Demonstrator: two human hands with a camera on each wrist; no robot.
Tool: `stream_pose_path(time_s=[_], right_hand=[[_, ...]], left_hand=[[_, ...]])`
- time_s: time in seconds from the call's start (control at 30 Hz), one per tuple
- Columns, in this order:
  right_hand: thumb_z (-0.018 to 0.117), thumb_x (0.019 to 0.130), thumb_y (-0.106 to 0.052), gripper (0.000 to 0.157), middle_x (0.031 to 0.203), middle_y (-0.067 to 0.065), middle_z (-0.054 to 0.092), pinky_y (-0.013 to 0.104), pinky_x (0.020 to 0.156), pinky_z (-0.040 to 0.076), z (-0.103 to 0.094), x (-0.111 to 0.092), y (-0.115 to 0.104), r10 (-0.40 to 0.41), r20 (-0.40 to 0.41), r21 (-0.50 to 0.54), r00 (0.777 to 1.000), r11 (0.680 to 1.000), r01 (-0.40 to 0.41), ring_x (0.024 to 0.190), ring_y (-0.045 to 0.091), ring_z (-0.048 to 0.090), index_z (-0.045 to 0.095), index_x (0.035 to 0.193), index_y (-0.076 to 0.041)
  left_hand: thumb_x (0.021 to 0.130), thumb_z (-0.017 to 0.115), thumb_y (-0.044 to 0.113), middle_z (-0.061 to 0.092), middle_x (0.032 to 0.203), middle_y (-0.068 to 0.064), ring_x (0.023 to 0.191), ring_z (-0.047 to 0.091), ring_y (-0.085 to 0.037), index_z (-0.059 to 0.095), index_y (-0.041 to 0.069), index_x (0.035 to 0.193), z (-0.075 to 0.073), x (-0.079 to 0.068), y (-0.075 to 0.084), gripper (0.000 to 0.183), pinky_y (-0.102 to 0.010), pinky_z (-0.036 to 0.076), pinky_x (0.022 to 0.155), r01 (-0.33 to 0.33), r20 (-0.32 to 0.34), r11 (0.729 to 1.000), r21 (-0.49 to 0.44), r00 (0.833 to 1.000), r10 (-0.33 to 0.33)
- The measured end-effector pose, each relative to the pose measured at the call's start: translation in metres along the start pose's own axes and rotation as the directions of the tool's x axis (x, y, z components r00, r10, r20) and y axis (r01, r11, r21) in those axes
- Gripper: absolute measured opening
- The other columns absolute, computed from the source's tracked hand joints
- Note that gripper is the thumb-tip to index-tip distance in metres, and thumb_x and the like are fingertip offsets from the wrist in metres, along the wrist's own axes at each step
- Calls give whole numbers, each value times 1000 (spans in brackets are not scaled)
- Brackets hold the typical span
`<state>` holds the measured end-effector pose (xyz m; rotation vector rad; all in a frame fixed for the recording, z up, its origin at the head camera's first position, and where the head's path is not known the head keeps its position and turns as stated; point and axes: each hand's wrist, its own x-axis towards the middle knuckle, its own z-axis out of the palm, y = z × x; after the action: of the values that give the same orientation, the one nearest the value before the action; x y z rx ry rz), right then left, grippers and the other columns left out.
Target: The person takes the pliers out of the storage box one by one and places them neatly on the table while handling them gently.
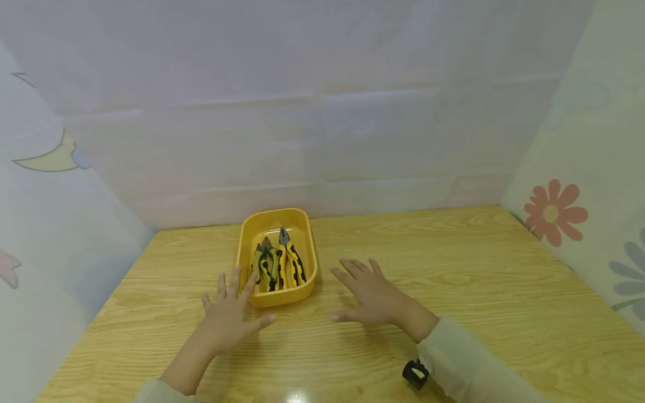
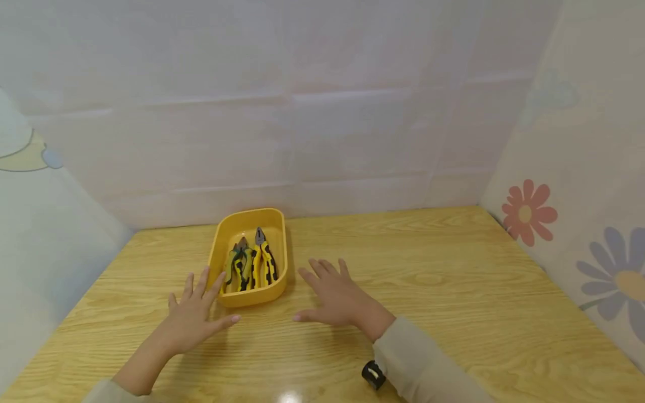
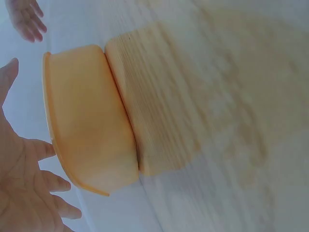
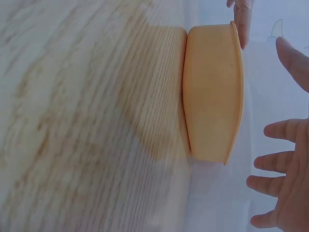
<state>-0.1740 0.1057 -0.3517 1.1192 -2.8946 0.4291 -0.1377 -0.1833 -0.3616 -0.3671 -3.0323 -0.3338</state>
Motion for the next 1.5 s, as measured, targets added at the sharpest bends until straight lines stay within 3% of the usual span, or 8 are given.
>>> stream_pose_path(time_s=[0.17,0.47,0.83,1.2,1.5], right_hand=[[42,74,-67,86,140,14,16,54,97,0,2,2,0,1,5,7,1000,1000,-1,126,31,16,22,138,-13],[47,75,-62,83,139,15,20,55,97,3,3,9,-3,1,-4,11,1000,1000,-1,126,29,18,25,137,-12],[40,75,-67,84,138,14,23,53,98,2,3,17,-5,9,-4,28,1000,1000,-9,126,28,20,27,136,-11],[47,77,-59,79,138,15,24,53,98,1,4,22,-8,3,-8,48,1000,999,-3,125,29,21,29,135,-8],[45,77,-61,80,139,14,22,50,99,1,5,27,-10,24,9,71,1000,997,-25,126,27,20,26,136,-10]], left_hand=[[72,37,71,6,140,-22,120,-1,-51,19,11,138,0,1,-1,92,-71,0,80,6,0,1000,5,1000,-6],[74,43,66,4,140,-23,120,-3,-51,19,11,138,1,3,-4,88,-70,-1,80,29,11,1000,-7,1000,-29],[75,41,66,2,139,-25,120,-5,-51,16,7,138,0,6,-7,90,-71,-2,79,62,44,998,-33,997,-61],[75,40,67,0,139,-25,120,-8,-49,12,5,138,1,8,-7,93,-71,-4,79,70,60,996,-62,996,-67],[75,38,68,1,139,-25,120,-6,-50,15,4,138,2,10,-7,93,-71,-4,79,62,52,996,-58,997,-59]])
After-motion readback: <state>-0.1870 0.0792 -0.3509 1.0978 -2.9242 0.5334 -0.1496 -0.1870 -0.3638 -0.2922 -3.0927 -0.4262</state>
